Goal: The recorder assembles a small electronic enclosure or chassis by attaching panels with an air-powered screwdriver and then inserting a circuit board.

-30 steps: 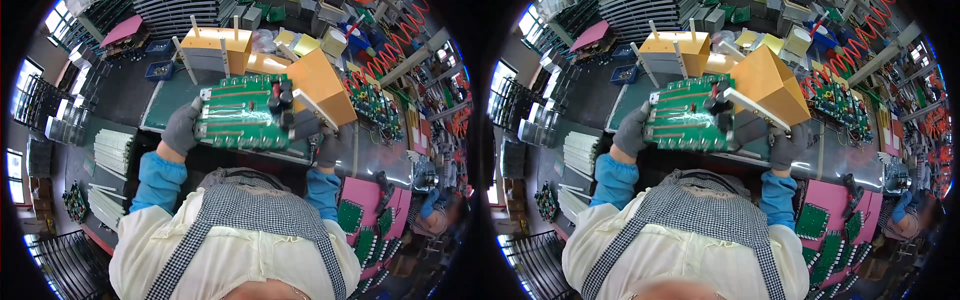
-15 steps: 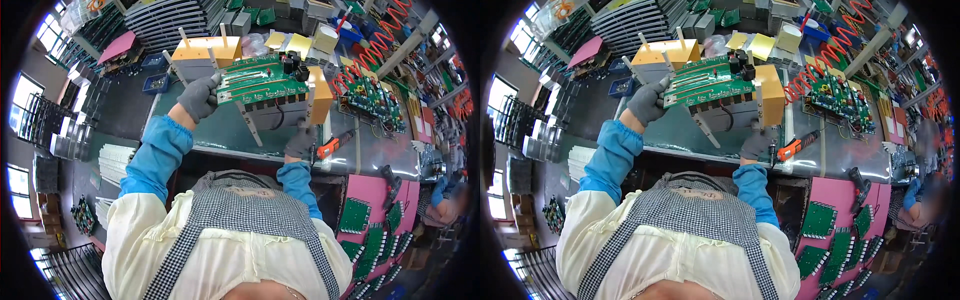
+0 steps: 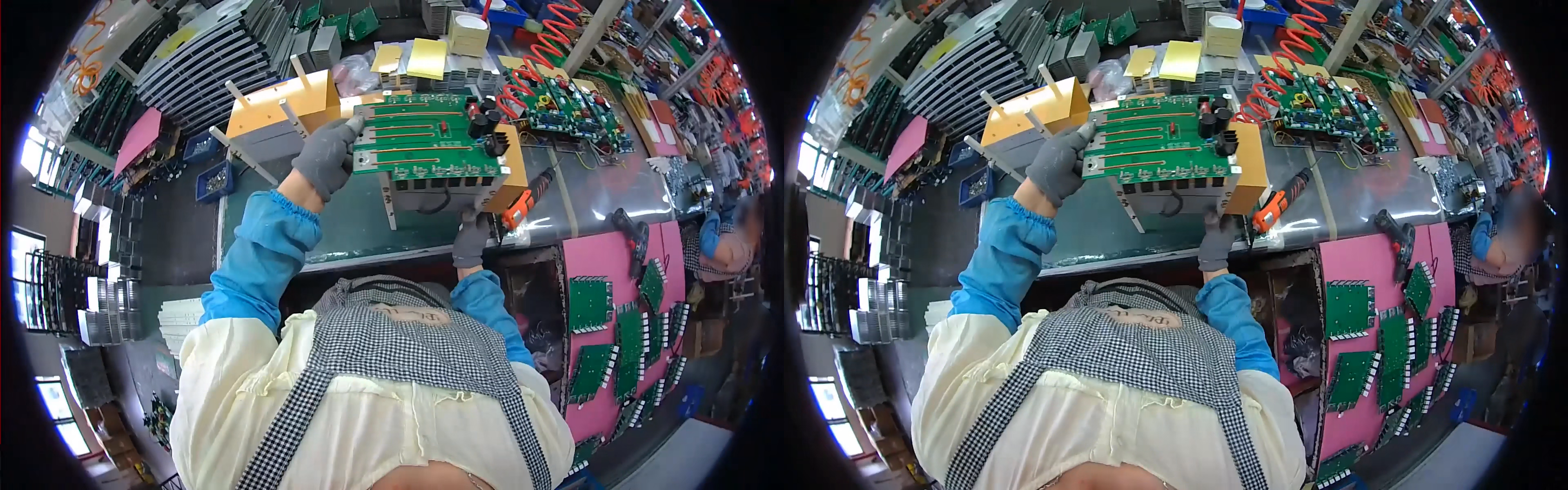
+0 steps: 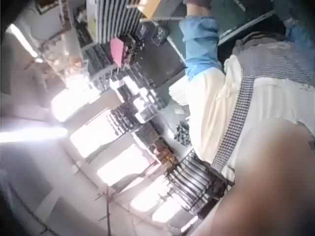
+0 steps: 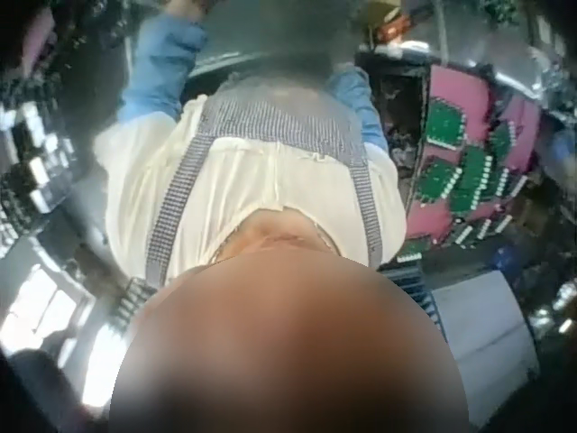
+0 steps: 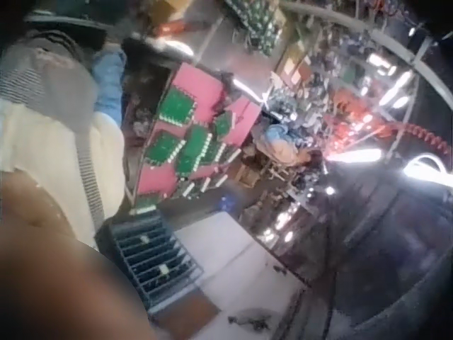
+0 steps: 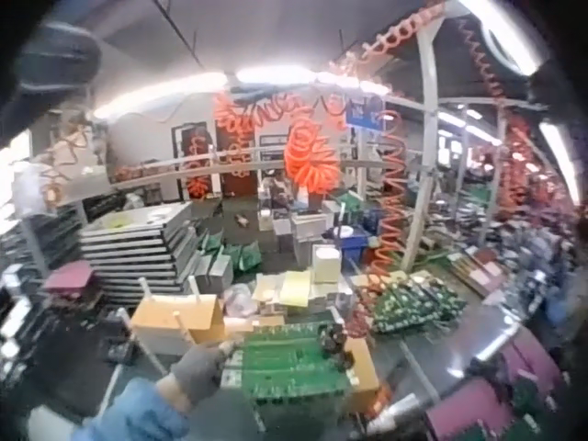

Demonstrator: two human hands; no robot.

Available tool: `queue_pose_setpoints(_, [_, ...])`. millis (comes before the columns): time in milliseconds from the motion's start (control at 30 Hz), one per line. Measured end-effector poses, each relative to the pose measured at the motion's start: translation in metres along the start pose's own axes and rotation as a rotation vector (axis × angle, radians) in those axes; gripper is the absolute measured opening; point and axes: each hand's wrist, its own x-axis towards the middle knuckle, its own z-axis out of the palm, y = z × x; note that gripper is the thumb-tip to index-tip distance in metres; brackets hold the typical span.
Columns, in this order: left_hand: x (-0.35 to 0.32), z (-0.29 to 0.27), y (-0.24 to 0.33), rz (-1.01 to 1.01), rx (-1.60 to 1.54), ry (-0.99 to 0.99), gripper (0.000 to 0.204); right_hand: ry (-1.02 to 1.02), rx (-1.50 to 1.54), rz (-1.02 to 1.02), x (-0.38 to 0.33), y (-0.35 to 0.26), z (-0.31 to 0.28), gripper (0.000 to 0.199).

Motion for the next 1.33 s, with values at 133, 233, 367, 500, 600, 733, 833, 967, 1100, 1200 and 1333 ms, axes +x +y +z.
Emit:
queue_pose_setpoints(133, [0.002, -0.008, 0.000, 0.026, 0.053, 0.000, 0.029, -0.062, -0.020, 0.037, 0.001, -0.002, -0.004, 0.049])
queue_pose_setpoints(233, [0.002, -0.010, -0.001, 0.070, 0.118, -0.023, 0.030, -0.163, -0.070, 0.138, -0.001, -0.016, -0.012, 0.045])
queue_pose_setpoints(367, [0.002, -0.009, 0.005, 0.073, 0.145, -0.066, 0.034, -0.294, -0.192, 0.095, -0.002, -0.041, -0.024, 0.041])
queue_pose_setpoints(500, [0.005, -0.004, 0.006, 0.137, 0.192, -0.080, 0.036, -0.330, -0.282, 0.135, 0.002, -0.050, -0.024, 0.040])
queue_pose_setpoints(600, [0.021, -0.004, 0.005, 0.109, 0.171, -0.102, 0.039, -0.349, -0.361, 0.084, 0.002, -0.050, -0.027, 0.040])
queue_pose_setpoints(733, [0.026, -0.018, -0.012, -0.014, 0.179, -0.140, 0.038, -0.369, -0.358, 0.068, 0.000, -0.050, -0.029, 0.038])
queue_pose_setpoints(833, [0.024, -0.019, -0.029, 0.017, -0.042, -0.141, 0.035, -0.398, -0.342, 0.083, 0.004, -0.061, -0.029, 0.034])
queue_pose_setpoints(967, [0.029, -0.021, -0.032, 0.047, 0.227, 0.002, 0.035, -0.374, -0.417, -0.011, 0.000, -0.086, -0.043, 0.030])
queue_pose_setpoints(1100, [0.012, -0.035, -0.032, 0.042, 0.421, 0.027, 0.042, -0.051, -0.515, -0.043, 0.011, -0.119, -0.065, 0.028])
queue_pose_setpoints(1200, [0.005, -0.032, -0.037, 0.074, 0.230, 0.000, 0.046, 0.139, -0.474, -0.147, 0.029, -0.163, -0.077, 0.028])
queue_pose_setpoints(1333, [0.004, -0.020, -0.033, 0.276, 0.354, 0.087, 0.052, -0.135, -0.393, -0.469, 0.050, -0.247, -0.056, 0.028])
